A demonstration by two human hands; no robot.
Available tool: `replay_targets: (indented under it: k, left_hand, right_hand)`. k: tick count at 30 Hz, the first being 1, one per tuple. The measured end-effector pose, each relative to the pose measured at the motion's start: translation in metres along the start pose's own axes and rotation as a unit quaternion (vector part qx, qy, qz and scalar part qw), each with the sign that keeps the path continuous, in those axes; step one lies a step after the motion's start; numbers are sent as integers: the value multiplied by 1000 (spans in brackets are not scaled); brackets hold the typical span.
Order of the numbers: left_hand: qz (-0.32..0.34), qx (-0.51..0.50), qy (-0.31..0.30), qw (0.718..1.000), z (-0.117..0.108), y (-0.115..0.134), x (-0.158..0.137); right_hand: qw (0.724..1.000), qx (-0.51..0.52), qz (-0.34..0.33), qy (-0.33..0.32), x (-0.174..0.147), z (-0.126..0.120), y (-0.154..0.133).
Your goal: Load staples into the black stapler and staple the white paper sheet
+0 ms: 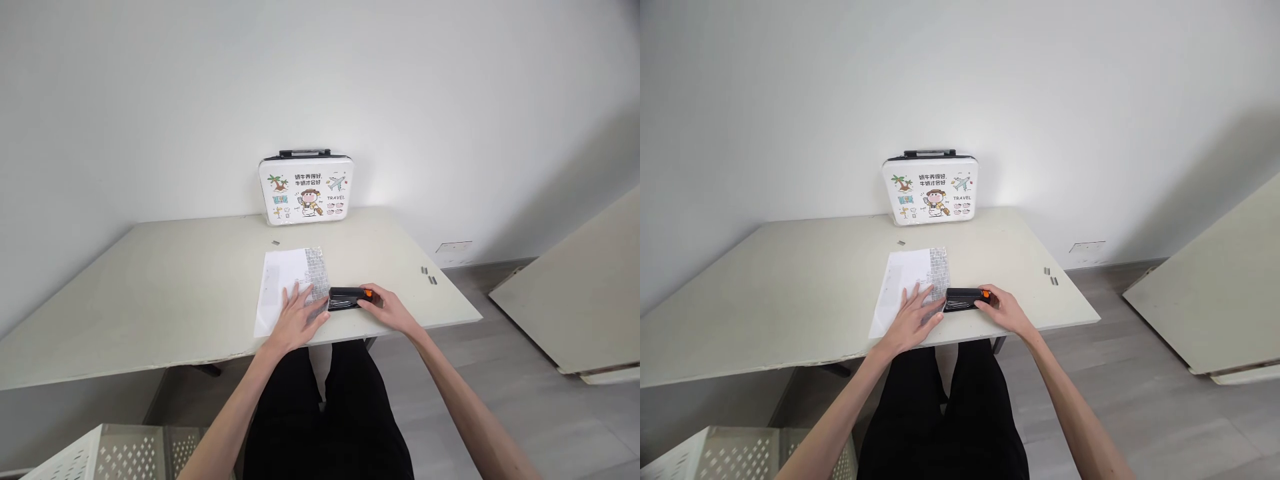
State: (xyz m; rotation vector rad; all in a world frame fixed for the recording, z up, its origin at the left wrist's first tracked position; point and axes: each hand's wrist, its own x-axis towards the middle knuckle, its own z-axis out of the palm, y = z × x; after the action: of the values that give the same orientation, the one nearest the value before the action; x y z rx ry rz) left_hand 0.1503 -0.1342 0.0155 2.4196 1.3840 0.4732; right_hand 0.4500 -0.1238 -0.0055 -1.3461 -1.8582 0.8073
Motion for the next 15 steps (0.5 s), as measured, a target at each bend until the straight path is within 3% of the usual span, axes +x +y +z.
replay_targets:
  k: [6,11,15]
  left_hand:
    - [1,16,5,1000,-2,-3,-7]
    - [30,27,29,999,7,-2,5]
    - [42,32,9,999,14,-2,16]
  right_hand:
    - [1000,2,10,-9,-1,-2,-3]
    - [1000,3,8,-1,0,-1,-2]
    - [1000,1,13,1,0,-2,-1]
